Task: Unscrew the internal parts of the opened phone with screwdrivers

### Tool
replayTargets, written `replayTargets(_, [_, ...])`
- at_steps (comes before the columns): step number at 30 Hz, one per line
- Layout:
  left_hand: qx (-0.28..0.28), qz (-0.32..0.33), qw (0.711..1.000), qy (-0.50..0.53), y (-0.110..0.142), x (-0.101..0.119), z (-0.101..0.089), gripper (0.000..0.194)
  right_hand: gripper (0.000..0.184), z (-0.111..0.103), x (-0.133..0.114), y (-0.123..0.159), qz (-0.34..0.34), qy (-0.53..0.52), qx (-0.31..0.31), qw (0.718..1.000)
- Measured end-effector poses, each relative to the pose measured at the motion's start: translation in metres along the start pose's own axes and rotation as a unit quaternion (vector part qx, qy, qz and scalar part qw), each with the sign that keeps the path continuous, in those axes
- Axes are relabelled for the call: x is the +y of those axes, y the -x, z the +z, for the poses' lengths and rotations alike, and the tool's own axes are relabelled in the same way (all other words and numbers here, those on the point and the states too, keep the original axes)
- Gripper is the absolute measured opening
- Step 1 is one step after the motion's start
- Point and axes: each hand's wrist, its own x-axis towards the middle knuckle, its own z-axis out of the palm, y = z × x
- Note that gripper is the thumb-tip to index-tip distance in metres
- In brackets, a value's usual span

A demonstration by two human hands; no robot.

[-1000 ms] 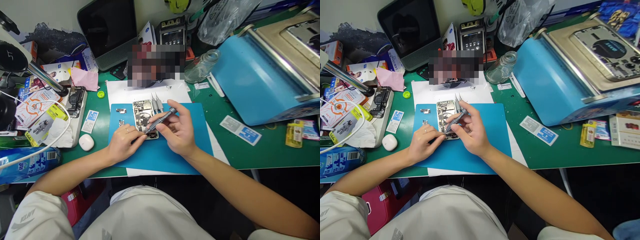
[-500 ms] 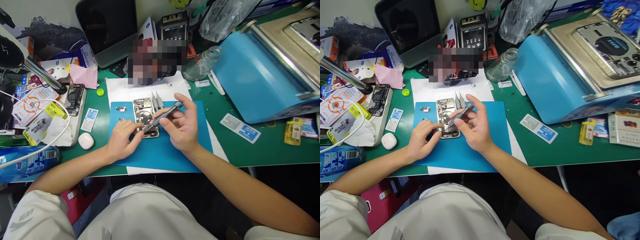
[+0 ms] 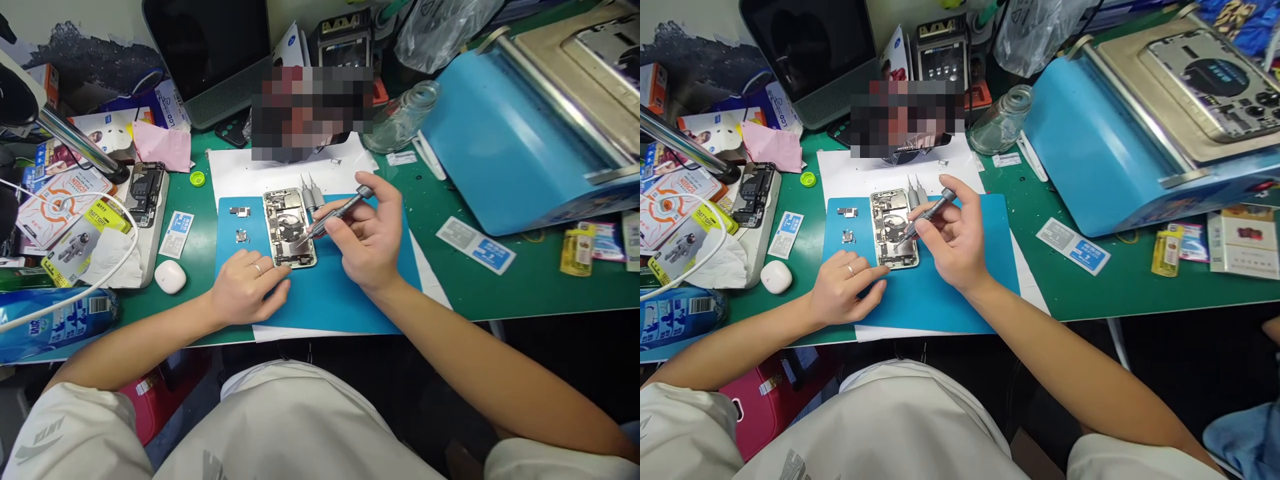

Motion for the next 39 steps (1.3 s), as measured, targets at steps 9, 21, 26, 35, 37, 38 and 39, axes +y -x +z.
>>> replayTargets(9, [-0.083,0.014,0.994,-0.069,0.0078,0.0088,0.0058,0.042,0.068,0.0022,0.0024,0.0081,-0.151,0.087,-0.046,0.984])
replayTargets(21, [-0.131,-0.003,0.988,-0.078,0.0081,0.0092,0.0088,0.049,0.066,0.0022,-0.0004,0.008,-0.184,0.115,-0.087,0.972])
replayTargets(26, [-0.135,-0.002,0.987,-0.084,0.0073,0.0093,0.0075,0.048,0.059,0.0022,0.0,0.0086,-0.183,0.138,-0.09,0.969])
replayTargets(35, [-0.142,0.0,0.987,-0.076,0.0066,0.0078,0.0072,0.047,0.069,0.0036,-0.0022,0.0075,-0.204,0.147,-0.096,0.963])
replayTargets(37, [-0.14,0.0,0.988,-0.071,0.0066,0.0076,0.0073,0.047,0.07,0.0036,-0.0024,0.0073,-0.205,0.148,-0.096,0.963])
replayTargets(38, [-0.137,0.0,0.988,-0.069,0.0065,0.0075,0.0074,0.047,0.07,0.0035,-0.0025,0.0072,-0.206,0.148,-0.096,0.962])
replayTargets(39, [-0.134,0.0,0.989,-0.068,0.0065,0.0074,0.0074,0.046,0.069,0.0035,-0.0025,0.0071,-0.207,0.149,-0.096,0.962])
